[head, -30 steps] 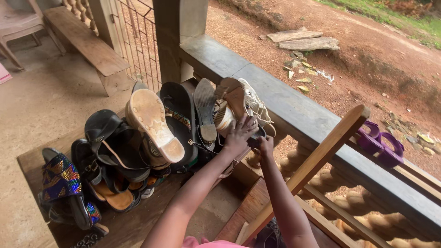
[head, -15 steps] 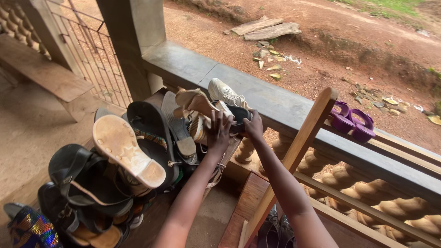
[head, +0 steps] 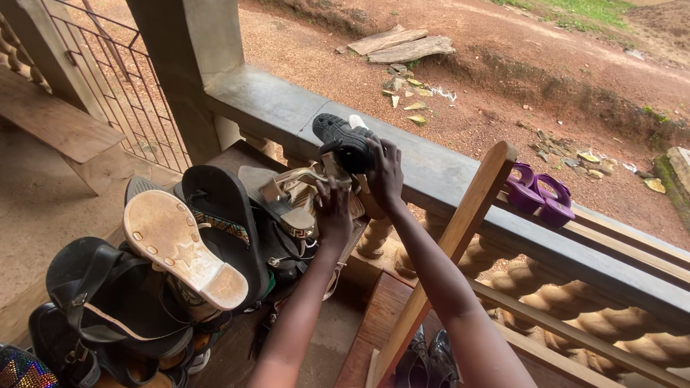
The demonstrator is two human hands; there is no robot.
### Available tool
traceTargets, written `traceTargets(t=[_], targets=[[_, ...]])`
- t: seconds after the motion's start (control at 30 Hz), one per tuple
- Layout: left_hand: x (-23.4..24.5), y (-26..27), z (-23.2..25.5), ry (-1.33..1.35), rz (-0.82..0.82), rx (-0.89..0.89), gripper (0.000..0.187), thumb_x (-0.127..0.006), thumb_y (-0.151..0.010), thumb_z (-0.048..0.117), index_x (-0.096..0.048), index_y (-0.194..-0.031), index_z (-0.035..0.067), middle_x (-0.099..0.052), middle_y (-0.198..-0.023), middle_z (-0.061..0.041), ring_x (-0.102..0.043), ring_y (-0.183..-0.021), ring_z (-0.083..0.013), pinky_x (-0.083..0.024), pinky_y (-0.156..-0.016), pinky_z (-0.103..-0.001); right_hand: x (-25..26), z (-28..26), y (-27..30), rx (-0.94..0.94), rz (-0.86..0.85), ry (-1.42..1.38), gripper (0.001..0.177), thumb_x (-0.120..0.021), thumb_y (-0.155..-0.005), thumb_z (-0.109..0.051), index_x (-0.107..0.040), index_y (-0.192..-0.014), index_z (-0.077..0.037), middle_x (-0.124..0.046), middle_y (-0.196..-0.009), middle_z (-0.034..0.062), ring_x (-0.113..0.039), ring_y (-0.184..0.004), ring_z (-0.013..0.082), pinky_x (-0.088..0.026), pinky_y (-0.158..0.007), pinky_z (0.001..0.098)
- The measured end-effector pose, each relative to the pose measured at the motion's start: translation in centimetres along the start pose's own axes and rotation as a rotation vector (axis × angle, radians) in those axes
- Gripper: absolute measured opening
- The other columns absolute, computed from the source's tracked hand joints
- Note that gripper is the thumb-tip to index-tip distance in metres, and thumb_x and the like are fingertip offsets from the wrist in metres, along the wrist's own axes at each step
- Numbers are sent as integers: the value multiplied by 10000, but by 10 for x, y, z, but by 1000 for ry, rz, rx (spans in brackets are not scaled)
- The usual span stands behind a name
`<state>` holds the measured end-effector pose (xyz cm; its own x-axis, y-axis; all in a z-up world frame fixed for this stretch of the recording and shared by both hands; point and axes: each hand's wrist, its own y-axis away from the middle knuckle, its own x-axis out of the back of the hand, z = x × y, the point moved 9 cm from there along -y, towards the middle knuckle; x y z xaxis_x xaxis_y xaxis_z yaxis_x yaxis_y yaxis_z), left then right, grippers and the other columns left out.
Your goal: The person picks up various shoes and sandals from a wooden table and places them onto a multi-tiered wooden shoe rack. The person handles each item by hand, arranging them on the shelves.
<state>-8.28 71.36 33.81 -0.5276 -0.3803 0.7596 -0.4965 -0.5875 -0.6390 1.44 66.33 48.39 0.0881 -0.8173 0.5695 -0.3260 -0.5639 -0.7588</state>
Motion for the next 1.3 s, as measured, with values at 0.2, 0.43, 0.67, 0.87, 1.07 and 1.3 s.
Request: traceTargets(t=[0.2,0.43,0.67,0.87,1.07,1.3], targets=[[-45,6,7,-126,-360,-4,601,-589,-942,231,-416,-1504,104,-121,-1706,-238,-51,-1588,-459,-226,-1247,-558,-2,49,5,-129,119,-62,618,-634,-776,66,-659,-1309,-246,-584,-1232,103,-567,-1170,298,-534,-965,424],[-68,1,0,44,-136,61,612,-578,-880,226,-451,-1433,-2,-277,-1566,-308,-153,-1495,-476,-149,-1216,-540,-24,197,1,-972,242,-962,491,-455,-893,28,-511,-1329,-192,-600,-1260,119,-647,-1034,355,-582,-771,525],[-108,15,-2,48,-324,70,566,-527,-963,378,-472,-1403,27,-362,-1576,-273,-294,-1503,-430,-113,-1257,-527,-7,210,79,-1043,255,-1581,360,-437,-933,-3,-370,-1268,-115,-478,-1329,259,-590,-1197,416,-544,-1016,556],[-129,-7,-15,684,-391,411,798,-455,-1004,629,-417,-1448,-33,-536,-1396,-321,-523,-1320,-438,-338,-1136,-563,-3,152,216,-1165,137,-1698,543,-414,-880,29,-404,-1396,-141,-499,-1413,192,-556,-1292,350,-476,-1065,486],[-123,-29,-30,771,-319,244,718,-652,-892,442,-466,-1456,38,-606,-1391,-251,-588,-1253,-435,-481,-1007,-486,15,119,294,-1400,213,-1609,559,-421,-884,36,-409,-1412,-149,-482,-1407,196,-538,-1302,377,-484,-1030,547],[-118,10,-32,1040,-338,478,630,-669,-943,437,-505,-1422,62,-641,-1364,-195,-674,-1188,-308,-517,-983,-401,55,128,359,-1387,242,-1619,530,-445,-896,46,-399,-1399,-117,-511,-1403,188,-549,-1291,385,-489,-1074,579]])
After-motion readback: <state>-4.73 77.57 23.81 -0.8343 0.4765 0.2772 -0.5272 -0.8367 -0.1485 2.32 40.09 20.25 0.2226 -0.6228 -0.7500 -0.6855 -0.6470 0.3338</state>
